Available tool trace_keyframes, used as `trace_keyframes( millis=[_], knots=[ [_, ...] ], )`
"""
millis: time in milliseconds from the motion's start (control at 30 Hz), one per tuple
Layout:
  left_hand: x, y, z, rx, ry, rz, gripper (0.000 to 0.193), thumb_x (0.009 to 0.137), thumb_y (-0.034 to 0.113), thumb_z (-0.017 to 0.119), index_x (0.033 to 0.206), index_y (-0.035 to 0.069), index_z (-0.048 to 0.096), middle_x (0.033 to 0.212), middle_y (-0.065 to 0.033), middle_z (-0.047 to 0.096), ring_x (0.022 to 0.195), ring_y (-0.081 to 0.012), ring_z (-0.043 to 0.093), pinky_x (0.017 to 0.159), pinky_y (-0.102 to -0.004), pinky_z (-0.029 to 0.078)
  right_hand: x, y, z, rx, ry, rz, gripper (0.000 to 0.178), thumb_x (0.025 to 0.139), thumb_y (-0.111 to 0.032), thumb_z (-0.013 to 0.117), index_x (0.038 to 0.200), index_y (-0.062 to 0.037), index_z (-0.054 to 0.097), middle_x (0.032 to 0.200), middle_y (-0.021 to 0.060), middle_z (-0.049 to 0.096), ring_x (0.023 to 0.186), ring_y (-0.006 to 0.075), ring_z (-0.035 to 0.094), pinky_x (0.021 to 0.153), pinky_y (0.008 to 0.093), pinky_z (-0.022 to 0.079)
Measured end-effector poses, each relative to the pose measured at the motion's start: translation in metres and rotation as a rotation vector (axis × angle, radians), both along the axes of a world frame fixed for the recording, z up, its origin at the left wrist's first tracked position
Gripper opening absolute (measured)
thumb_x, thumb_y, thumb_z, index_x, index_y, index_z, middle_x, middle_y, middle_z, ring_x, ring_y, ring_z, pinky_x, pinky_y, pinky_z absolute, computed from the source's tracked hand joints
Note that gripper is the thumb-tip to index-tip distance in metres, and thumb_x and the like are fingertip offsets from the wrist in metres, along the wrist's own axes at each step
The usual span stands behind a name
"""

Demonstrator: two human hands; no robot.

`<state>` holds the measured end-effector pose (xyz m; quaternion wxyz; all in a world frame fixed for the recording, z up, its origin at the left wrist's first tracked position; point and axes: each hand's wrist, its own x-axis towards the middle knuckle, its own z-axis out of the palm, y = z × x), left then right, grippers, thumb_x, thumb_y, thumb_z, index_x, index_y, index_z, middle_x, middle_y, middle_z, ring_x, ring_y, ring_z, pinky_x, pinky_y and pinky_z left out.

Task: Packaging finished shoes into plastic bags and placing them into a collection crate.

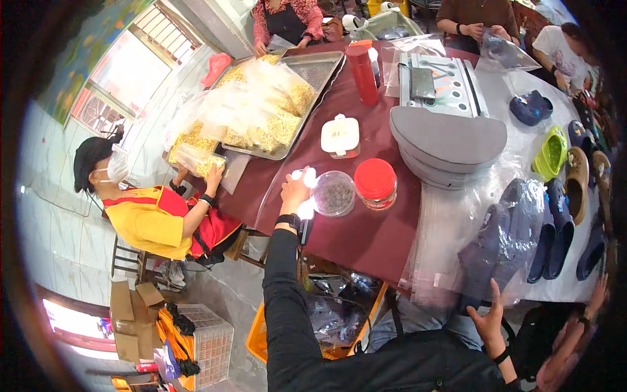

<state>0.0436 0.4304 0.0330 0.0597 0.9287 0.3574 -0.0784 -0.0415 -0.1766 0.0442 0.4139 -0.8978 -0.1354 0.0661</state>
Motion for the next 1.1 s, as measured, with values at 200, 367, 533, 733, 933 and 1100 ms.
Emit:
trace_keyframes(
  millis=[200, 367, 533, 733, 933, 1100],
  knots=[
    [-0.025, 0.045, -0.001, 0.004, 0.024, -0.101, 0.083, 0.074, 0.039, 0.068, 0.142, 0.04, 0.02, 0.141, -0.0249, 0.027, 0.12, -0.0479, 0.041, 0.094, -0.0544, 0.04, 0.001, 0.01, 0.002, 0.014, -0.037, 0.02, 0.088, 0.062, -0.019, 0.082, 0.136, -0.0046, 0.037, 0.129, 0.0215, 0.049, 0.119, 0.0371, 0.048, 0.099, 0.0411, 0.038],
    [-0.014, -0.028, 0.056, 0.279, -1.063, -0.045, 0.049, 0.085, 0.018, 0.058, 0.126, -0.004, 0.041, 0.122, -0.0257, 0.046, 0.11, -0.0387, 0.047, 0.091, -0.0456, 0.04, 0.0, 0.004, 0.007, 0.006, -0.073, -0.012, 0.088, 0.061, -0.02, 0.082, 0.136, -0.007, 0.038, 0.127, 0.024, 0.048, 0.115, 0.0378, 0.05, 0.096, 0.0423, 0.041],
    [-0.058, -0.219, 0.093, -0.169, -1.098, -0.688, 0.04, 0.08, 0.007, 0.06, 0.117, 0.0, 0.048, 0.118, -0.0168, 0.049, 0.11, -0.0312, 0.047, 0.094, -0.0406, 0.038, -0.003, -0.007, -0.015, -0.051, -0.138, -0.041, 0.098, 0.054, -0.043, 0.086, 0.136, -0.0133, 0.041, 0.134, 0.0309, 0.033, 0.121, 0.0473, 0.039, 0.098, 0.0501, 0.039],
    [-0.09, -0.383, 0.025, -0.738, -0.797, -0.996, 0.09, 0.074, 0.039, 0.074, 0.141, 0.002, 0.028, 0.142, -0.0328, 0.023, 0.129, -0.0492, 0.027, 0.105, -0.0501, 0.028, -0.006, 0.0, -0.001, -0.083, -0.365, -0.064, 0.097, 0.055, -0.052, 0.083, 0.136, -0.0184, 0.043, 0.135, 0.032, 0.03, 0.12, 0.0498, 0.038, 0.098, 0.0514, 0.037],
    [-0.078, -0.416, -0.017, -0.882, -0.804, -0.559, 0.065, 0.082, 0.005, 0.056, 0.139, -0.005, 0.027, 0.142, -0.0289, 0.027, 0.131, -0.0406, 0.03, 0.109, -0.042, 0.023, -0.007, -0.004, -0.016, 0.064, -0.246, 0.123, 0.09, 0.069, -0.043, 0.077, 0.143, -0.0238, 0.03, 0.123, 0.0314, 0.041, 0.109, 0.0488, 0.045, 0.091, 0.0495, 0.041],
    [-0.074, -0.425, -0.021, -0.623, -0.86, -0.609, 0.061, 0.077, 0.0, 0.054, 0.135, -0.006, 0.035, 0.135, -0.0274, 0.039, 0.124, -0.0416, 0.038, 0.105, -0.043, 0.03, 0.006, -0.008, -0.03, 0.204, -0.381, 0.176, 0.085, 0.071, -0.04, 0.075, 0.142, -0.0272, 0.031, 0.119, 0.0291, 0.045, 0.102, 0.0454, 0.051, 0.085, 0.045, 0.045]
  ],
)
